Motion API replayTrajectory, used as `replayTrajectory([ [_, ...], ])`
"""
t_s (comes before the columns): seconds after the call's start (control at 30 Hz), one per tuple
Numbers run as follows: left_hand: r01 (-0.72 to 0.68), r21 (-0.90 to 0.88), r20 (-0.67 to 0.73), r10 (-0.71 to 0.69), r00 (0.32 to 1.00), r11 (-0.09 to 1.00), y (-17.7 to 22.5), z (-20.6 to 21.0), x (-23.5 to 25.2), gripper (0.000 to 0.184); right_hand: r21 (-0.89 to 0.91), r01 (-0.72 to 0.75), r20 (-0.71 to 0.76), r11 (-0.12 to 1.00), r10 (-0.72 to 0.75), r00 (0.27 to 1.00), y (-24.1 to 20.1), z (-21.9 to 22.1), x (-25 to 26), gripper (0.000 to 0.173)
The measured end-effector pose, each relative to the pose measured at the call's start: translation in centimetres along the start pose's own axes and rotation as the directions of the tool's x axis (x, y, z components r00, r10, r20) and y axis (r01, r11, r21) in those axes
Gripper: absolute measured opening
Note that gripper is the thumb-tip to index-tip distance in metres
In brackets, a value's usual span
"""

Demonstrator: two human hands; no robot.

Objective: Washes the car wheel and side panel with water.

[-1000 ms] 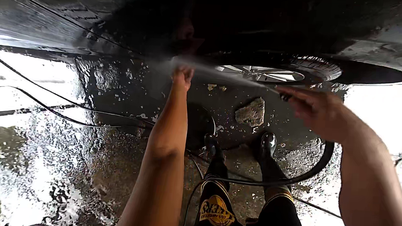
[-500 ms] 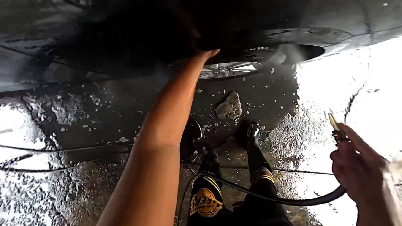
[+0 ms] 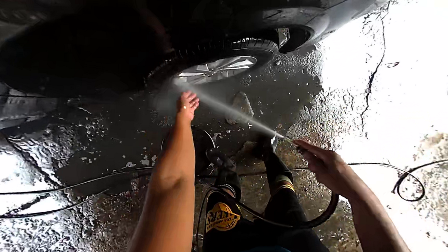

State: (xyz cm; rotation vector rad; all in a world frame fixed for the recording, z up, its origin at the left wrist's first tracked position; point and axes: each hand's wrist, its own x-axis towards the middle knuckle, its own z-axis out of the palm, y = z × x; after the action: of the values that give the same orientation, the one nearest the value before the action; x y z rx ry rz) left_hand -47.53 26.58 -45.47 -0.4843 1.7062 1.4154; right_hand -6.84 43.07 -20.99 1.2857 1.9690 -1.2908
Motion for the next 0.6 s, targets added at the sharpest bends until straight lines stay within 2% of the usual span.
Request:
replayTrajectory([
  [0.07,0.034,-0.004,0.017,-0.034,0.999,0.999,-2.3,2.5,-0.8,0.049,-0.03,-0.056,-0.085,0.998,0.053,0.995,2.9,-0.4,0.3,0.043],
  [0.13,0.097,-0.073,-0.045,-0.101,0.994,0.993,-3.7,4.3,-1.7,0.053,0.011,-0.122,-0.148,0.992,0.123,0.981,6.4,-1.9,0.3,0.042],
  [0.23,0.162,-0.171,-0.181,-0.192,0.965,0.972,-3.6,5.4,-2.0,0.063,0.014,-0.115,-0.049,0.993,0.115,0.992,7.0,-3.4,-0.5,0.041],
  [0.3,0.169,-0.1,-0.168,-0.184,0.968,0.981,-2.9,5.9,-2.3,0.057,-0.008,-0.107,-0.036,0.994,0.106,0.994,7.2,-3.5,-1.3,0.042],
  [0.33,0.138,-0.025,-0.11,-0.14,0.984,0.99,-2.1,6.4,-2.6,0.05,0.023,-0.106,-0.096,0.994,0.108,0.99,7.7,-3.7,-1.7,0.042],
  [0.4,-0.003,0.067,0.163,-0.008,0.987,0.998,0.5,8.4,-3.2,0.041,0.167,-0.035,-0.279,0.985,0.081,0.957,8.9,-5.4,-2.1,0.044],
  [0.43,-0.079,0.062,0.334,0.054,0.941,0.995,2.6,9.8,-3.9,0.043,0.235,0.068,-0.354,0.97,0.02,0.935,9.1,-6.5,-1.9,0.045],
  [0.47,-0.141,0.021,0.484,0.113,0.868,0.99,4.7,11.2,-4.9,0.049,0.289,0.177,-0.381,0.941,-0.056,0.923,8.5,-7.6,-1.8,0.046],
  [0.53,-0.161,-0.159,0.649,0.226,0.726,0.974,8.7,14.0,-7.8,0.067,0.319,0.331,-0.347,0.888,-0.215,0.913,5.6,-9.3,-1.6,0.047],
  [0.57,-0.136,-0.302,0.666,0.311,0.678,0.943,10.4,14.9,-9.2,0.072,0.294,0.381,-0.312,0.876,-0.289,0.905,3.8,-9.9,-1.5,0.047],
  [0.6,-0.097,-0.482,0.624,0.419,0.659,0.871,11.8,15.5,-10.3,0.073,0.26,0.418,-0.281,0.871,-0.346,0.895,2.0,-10.3,-1.4,0.047],
])
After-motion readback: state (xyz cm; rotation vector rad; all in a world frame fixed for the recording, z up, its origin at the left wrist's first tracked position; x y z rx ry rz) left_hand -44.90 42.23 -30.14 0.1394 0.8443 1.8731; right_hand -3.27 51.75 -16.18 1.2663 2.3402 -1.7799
